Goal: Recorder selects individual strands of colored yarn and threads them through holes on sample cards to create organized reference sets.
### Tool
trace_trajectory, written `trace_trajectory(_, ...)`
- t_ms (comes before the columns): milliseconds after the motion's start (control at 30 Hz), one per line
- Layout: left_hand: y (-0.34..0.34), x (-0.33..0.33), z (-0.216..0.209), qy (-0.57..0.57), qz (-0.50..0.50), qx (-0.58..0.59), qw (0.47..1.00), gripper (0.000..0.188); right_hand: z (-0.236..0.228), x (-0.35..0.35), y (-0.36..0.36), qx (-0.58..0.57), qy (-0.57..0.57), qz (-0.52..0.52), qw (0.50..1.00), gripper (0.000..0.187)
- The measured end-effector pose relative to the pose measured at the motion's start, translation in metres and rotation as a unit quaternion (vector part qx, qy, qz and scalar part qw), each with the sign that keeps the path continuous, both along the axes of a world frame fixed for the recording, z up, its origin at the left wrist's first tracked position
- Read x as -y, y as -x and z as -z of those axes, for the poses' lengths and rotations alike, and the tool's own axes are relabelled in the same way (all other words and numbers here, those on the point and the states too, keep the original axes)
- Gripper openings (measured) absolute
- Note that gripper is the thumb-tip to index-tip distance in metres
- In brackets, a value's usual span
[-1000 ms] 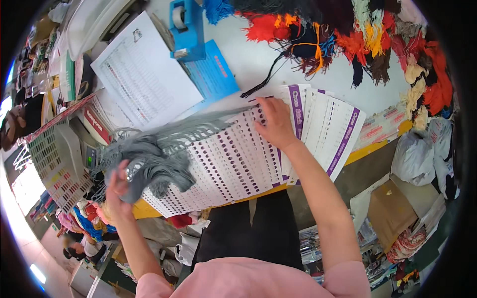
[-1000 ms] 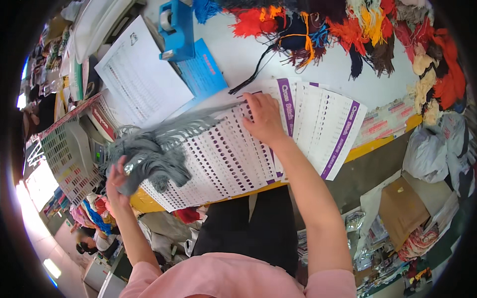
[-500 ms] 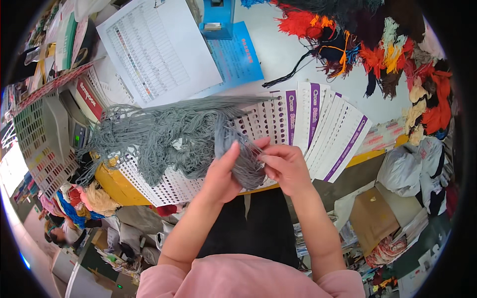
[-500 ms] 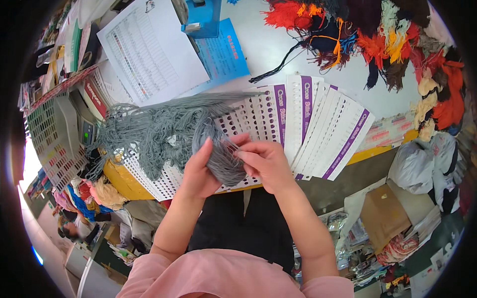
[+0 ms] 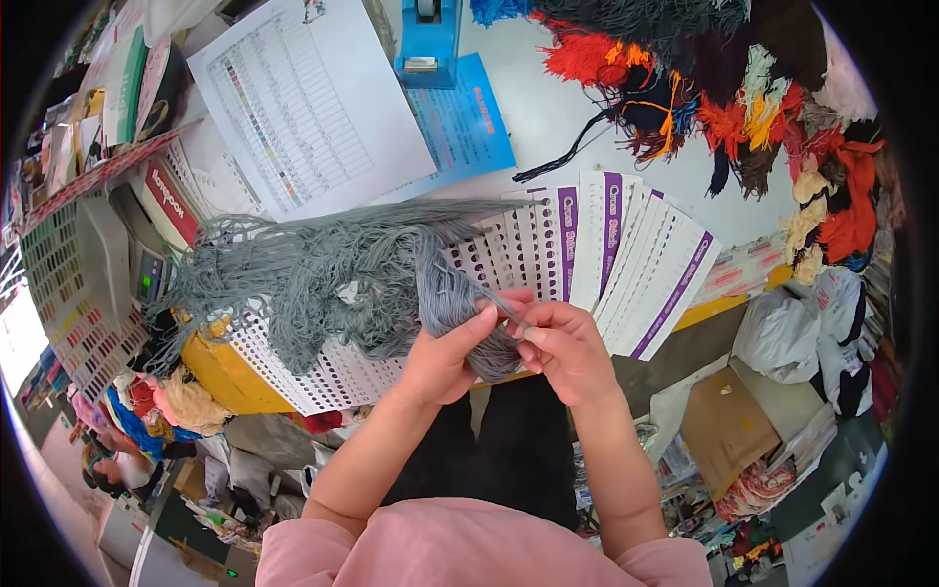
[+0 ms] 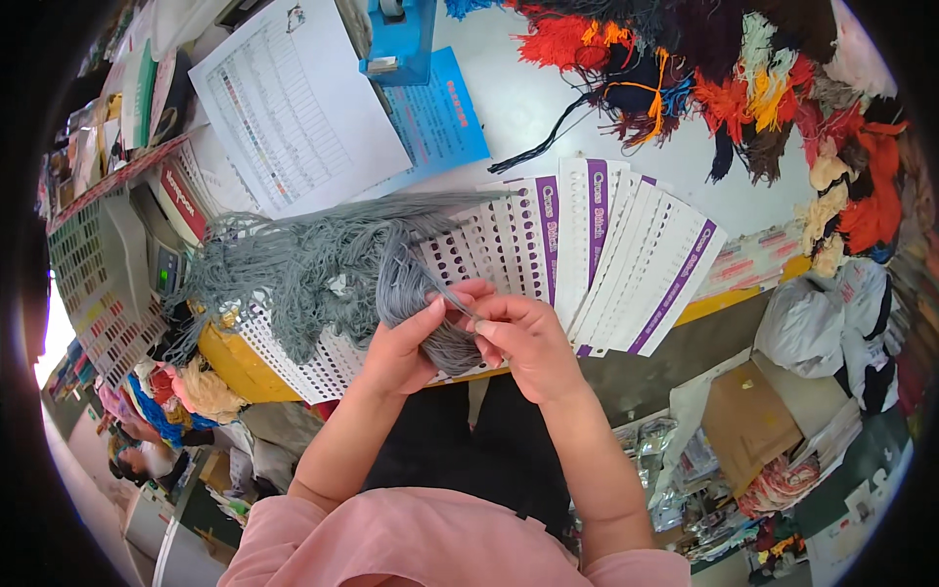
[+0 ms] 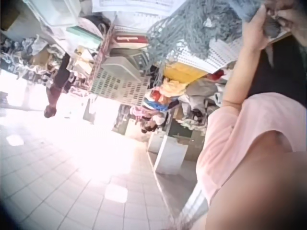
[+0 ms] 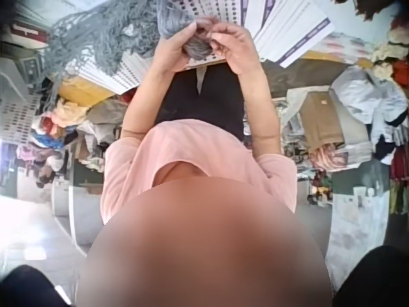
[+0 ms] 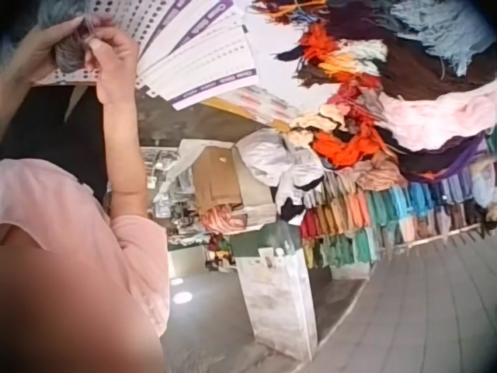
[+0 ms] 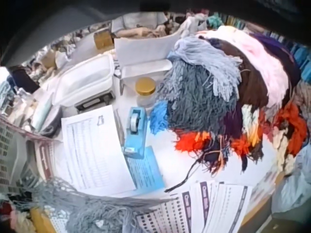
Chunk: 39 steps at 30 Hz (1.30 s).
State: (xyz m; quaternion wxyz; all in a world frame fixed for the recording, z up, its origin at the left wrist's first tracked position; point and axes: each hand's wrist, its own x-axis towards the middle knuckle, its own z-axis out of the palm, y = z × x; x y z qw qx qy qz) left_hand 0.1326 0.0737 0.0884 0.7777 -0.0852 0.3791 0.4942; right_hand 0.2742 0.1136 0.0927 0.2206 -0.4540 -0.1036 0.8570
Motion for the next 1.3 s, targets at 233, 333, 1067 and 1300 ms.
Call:
trace_trajectory(233,0.002,-0.001,0.003,0.005,0.014,-0.024,1.000,0.023,0.010,0.000,-0.004,-0.066,0.007,-0.013,0.998,0.011)
trace_trajectory(333,-0.006,0.000,0.006,0.007,0.004,-0.033,0.999,0.020,0.010,-0.008,-0.009,-0.038,0.031,-0.022,0.999,0.012)
trace_trajectory(1067,0.179,0.218,0.055,0.142,-0.548,-0.078,0.821,0.023,-0.004,-0.138,-0.186,0.088,-0.145,0.283,0.944,0.003)
trace_trajectory(1300,0.068,0.101,0.046,0.047,-0.219,0.111,0.968,0.022,0.045,-0.145,-0.200,0.202,-0.371,0.243,0.873,0.019)
